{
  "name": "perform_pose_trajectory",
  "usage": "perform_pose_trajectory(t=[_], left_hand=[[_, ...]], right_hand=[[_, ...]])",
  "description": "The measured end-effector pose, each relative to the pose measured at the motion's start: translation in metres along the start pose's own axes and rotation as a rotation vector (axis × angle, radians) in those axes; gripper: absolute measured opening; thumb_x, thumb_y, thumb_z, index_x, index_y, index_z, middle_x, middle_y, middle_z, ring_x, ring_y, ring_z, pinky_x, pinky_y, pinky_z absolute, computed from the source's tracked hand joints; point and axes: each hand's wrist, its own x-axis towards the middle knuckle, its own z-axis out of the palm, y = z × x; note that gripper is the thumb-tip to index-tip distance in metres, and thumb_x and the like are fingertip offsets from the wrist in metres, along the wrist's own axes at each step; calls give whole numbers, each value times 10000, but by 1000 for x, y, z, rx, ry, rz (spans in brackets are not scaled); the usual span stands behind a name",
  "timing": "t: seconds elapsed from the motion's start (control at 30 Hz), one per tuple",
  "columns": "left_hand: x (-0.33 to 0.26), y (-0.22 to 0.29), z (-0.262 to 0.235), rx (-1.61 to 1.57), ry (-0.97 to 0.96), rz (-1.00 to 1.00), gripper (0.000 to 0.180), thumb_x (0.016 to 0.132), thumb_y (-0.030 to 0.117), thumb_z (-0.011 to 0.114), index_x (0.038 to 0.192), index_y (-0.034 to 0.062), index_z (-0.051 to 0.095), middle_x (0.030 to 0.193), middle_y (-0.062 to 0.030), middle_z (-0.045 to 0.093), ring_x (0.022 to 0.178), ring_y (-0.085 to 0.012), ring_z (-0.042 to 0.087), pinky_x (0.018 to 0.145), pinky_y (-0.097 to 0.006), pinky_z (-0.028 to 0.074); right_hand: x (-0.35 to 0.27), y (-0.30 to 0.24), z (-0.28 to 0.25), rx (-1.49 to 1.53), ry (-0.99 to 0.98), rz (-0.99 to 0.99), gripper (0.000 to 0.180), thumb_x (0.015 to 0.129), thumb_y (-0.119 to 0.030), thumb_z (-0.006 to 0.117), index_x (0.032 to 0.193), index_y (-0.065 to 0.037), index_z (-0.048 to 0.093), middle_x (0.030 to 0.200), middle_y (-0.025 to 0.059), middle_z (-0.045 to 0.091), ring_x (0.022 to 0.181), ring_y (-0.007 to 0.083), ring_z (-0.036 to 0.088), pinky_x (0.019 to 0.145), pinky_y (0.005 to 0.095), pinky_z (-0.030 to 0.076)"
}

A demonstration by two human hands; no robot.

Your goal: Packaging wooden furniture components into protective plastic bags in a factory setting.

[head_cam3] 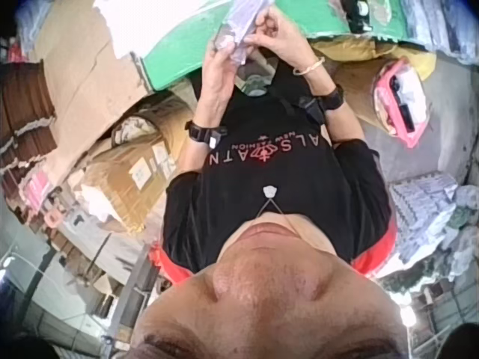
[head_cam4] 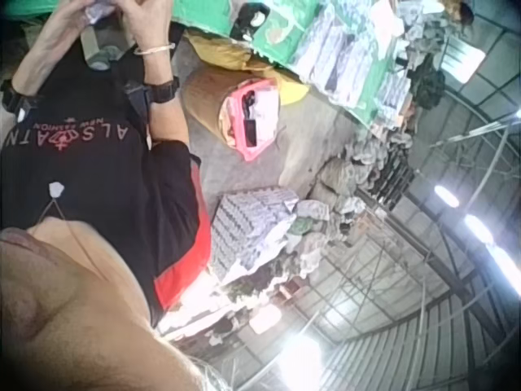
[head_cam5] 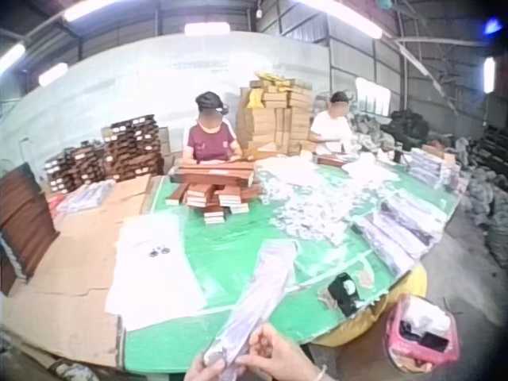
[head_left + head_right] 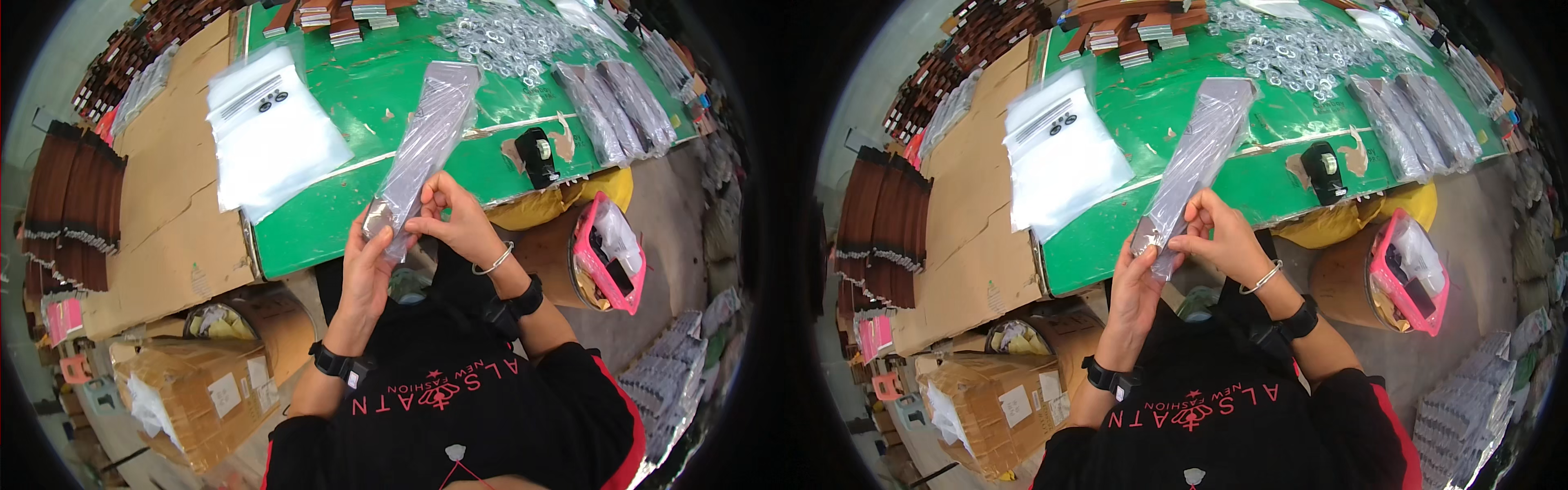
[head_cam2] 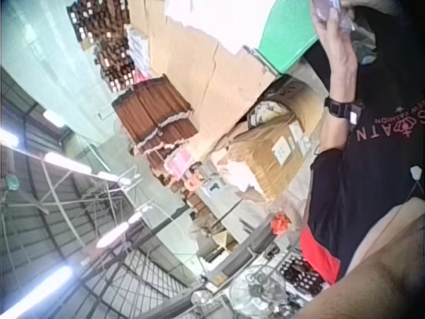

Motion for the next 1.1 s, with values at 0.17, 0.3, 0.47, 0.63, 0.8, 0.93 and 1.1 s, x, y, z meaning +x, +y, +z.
perform_pose_trajectory(t=[0.17, 0.3, 0.47, 0.63, 0.8, 0.93, 1.1], left_hand=[[-8, 4, 0, -136, -50, -63, 603, 954, 111, 625, 1472, 29, 328, 1326, -166, 561, 1152, -276, 632, 973, -415, 563], [-16, 11, -2, -165, -40, -87, 613, 951, 105, 631, 1472, 24, 320, 1324, -169, 559, 1124, -300, 647, 954, -416, 568], [-25, 12, -5, 132, 63, 93, 621, 932, 88, 660, 1463, 40, 340, 1354, -156, 525, 1138, -254, 628, 946, -367, 547], [-26, 12, -26, 224, 128, 136, 612, 905, 57, 673, 1448, 71, 391, 1341, -101, 516, 1176, -185, 583, 934, -328, 534], [-5, 45, -61, 292, 97, -23, 566, 919, 73, 626, 1433, 9, 399, 1336, -174, 544, 1138, -280, 626, 955, -395, 569], [11, 83, -72, 819, 78, -24, 596, 951, 201, 638, 1473, 36, 401, 1355, -149, 535, 1053, -254, 649, 833, -349, 552], [45, 87, -78, 2098, 205, 821, 848, 819, 368, 781, 1526, 107, 390, 1447, -201, 493, 1268, -346, 521, 1006, -479, 427]], right_hand=[[-6, 4, 1, -501, 109, -27, 406, 743, -116, 875, 858, -77, 487, 642, -40, 513, 594, 41, 479, 540, 215, 375], [-15, 31, -18, -483, 204, -126, 343, 711, -174, 873, 870, -85, 582, 640, 8, 570, 553, 124, 536, 502, 280, 371], [-13, -40, 5, -824, 34, -699, 295, 809, -253, 764, 1071, -141, 687, 1042, 12, 680, 995, 208, 617, 948, 420, 415], [10, -7, 45, -966, -170, -783, 449, 876, -429, 636, 1239, -166, 656, 1356, 33, 596, 1276, 240, 522, 1112, 496, 313], [-3, -17, -12, -921, 136, -624, 321, 869, -250, 685, 1167, -132, 685, 1287, 59, 636, 1212, 269, 559, 1055, 458, 373], [-31, 4, -128, -785, 689, -408, 213, 839, -19, 693, 1050, -45, 698, 1033, 96, 694, 981, 273, 646, 877, 374, 490], [-44, 8, -154, -810, 659, -370, 265, 805, 24, 717, 1060, -44, 699, 1003, 102, 691, 919, 245, 670, 814, 342, 520]])
